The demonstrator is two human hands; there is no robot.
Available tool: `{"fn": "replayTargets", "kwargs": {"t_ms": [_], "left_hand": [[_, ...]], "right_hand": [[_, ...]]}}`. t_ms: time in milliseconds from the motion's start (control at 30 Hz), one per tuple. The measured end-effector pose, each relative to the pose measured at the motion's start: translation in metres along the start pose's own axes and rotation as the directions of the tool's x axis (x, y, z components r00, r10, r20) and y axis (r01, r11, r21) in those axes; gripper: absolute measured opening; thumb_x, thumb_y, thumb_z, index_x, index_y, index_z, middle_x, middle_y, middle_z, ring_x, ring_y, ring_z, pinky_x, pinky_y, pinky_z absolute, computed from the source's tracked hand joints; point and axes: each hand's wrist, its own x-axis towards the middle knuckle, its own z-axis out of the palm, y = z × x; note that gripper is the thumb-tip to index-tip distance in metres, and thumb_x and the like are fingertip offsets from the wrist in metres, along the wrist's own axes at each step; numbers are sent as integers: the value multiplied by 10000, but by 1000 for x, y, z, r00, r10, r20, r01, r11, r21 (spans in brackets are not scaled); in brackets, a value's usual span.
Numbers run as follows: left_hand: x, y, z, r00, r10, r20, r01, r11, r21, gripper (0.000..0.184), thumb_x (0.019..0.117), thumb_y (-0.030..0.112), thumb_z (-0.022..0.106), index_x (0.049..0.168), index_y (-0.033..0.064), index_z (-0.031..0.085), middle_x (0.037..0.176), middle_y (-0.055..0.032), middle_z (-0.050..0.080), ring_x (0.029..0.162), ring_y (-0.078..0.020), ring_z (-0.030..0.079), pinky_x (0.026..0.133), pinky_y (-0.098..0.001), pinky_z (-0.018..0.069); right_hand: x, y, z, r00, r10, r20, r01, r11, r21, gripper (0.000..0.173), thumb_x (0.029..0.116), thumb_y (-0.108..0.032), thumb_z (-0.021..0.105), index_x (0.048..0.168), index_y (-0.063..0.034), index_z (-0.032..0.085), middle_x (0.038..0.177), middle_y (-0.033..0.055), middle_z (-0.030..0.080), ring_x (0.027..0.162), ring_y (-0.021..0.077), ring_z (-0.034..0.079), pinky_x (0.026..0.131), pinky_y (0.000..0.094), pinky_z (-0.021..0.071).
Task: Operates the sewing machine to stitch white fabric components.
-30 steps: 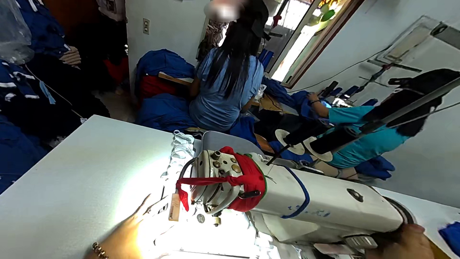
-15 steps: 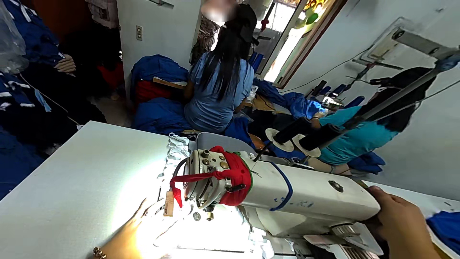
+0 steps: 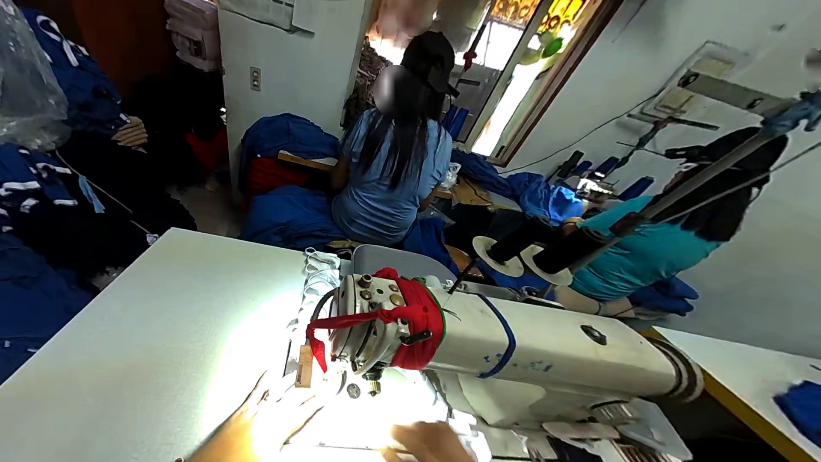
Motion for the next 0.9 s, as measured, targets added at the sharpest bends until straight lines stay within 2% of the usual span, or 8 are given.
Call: {"fn": "replayTargets", "kwargs": {"t_ms": [100, 167, 233, 333, 500, 600, 733, 900], "left_hand": [[-1, -1, 0, 1000, 16, -23, -14, 998, 58, 640, 993, 637, 420, 1520, 282, 493, 1560, 37, 492, 1477, -264, 401, 1173, -633, 264], [0, -2, -2, 999, -19, 47, 17, 999, 42, 642, 992, 625, 425, 1542, 296, 463, 1582, 30, 467, 1520, -299, 320, 1192, -664, 184], [0, -5, -4, 995, -46, 83, 42, 998, 42, 630, 982, 592, 449, 1545, 308, 457, 1558, 26, 499, 1535, -323, 281, 1196, -669, 157], [-1, -10, -1, 999, -52, 2, 52, 995, 85, 610, 971, 595, 453, 1496, 295, 530, 1472, 18, 589, 1490, -317, 374, 1194, -636, 210], [1, -3, -3, 993, -120, -1, 119, 990, 81, 637, 960, 618, 463, 1474, 254, 561, 1446, -11, 611, 1476, -305, 403, 1211, -652, 148], [15, 20, -38, 915, -279, 291, 299, 954, -26, 705, 953, 536, 513, 1573, 214, 420, 1576, -37, 473, 1518, -299, 322, 1222, -634, 49], [0, -6, 3, 992, -125, -21, 127, 984, 121, 643, 955, 639, 435, 1476, 283, 559, 1460, -16, 599, 1479, -306, 398, 1211, -647, 150], [-1, -11, 9, 992, -107, -65, 117, 978, 173, 649, 952, 671, 403, 1461, 304, 569, 1477, -15, 583, 1483, -309, 390, 1201, -667, 151]], "right_hand": [[27, 2, 68, 976, -88, 199, 111, 988, -108, 207, 980, -150, 603, 1090, -125, 777, 1082, 97, 756, 1134, 291, 689, 1001, 487, 530], [39, 13, 77, 928, 157, 338, -157, 987, -26, 370, 969, -183, 599, 1296, -42, 700, 1324, 174, 676, 1319, 348, 582, 1157, 525, 386], [44, 19, 77, 874, 298, 384, -350, 934, 73, 462, 917, -179, 650, 1341, 4, 655, 1408, 212, 610, 1389, 384, 504, 1220, 528, 273], [34, 21, 92, 899, 354, 259, -397, 908, 135, 488, 845, -226, 714, 1279, -3, 696, 1349, 219, 641, 1298, 397, 569, 1132, 528, 405], [31, 19, 104, 912, 369, 180, -404, 885, 232, 488, 810, -280, 750, 1198, 13, 718, 1239, 212, 686, 1200, 345, 617, 1069, 443, 467], [36, 15, 96, 909, 371, 189, -412, 868, 276, 451, 797, -175, 717, 1169, 79, 708, 1222, 257, 682, 1203, 363, 625, 1074, 406, 469], [28, 25, 110, 943, 295, 154, -323, 921, 217, 426, 815, -237, 722, 1152, 22, 736, 1222, 213, 698, 1214, 314, 634, 1075, 393, 478], [26, 25, 116, 961, 246, 128, -268, 943, 199, 422, 835, -216, 715, 1181, 26, 724, 1237, 233, 686, 1211, 297, 647, 1064, 366, 497]]}}
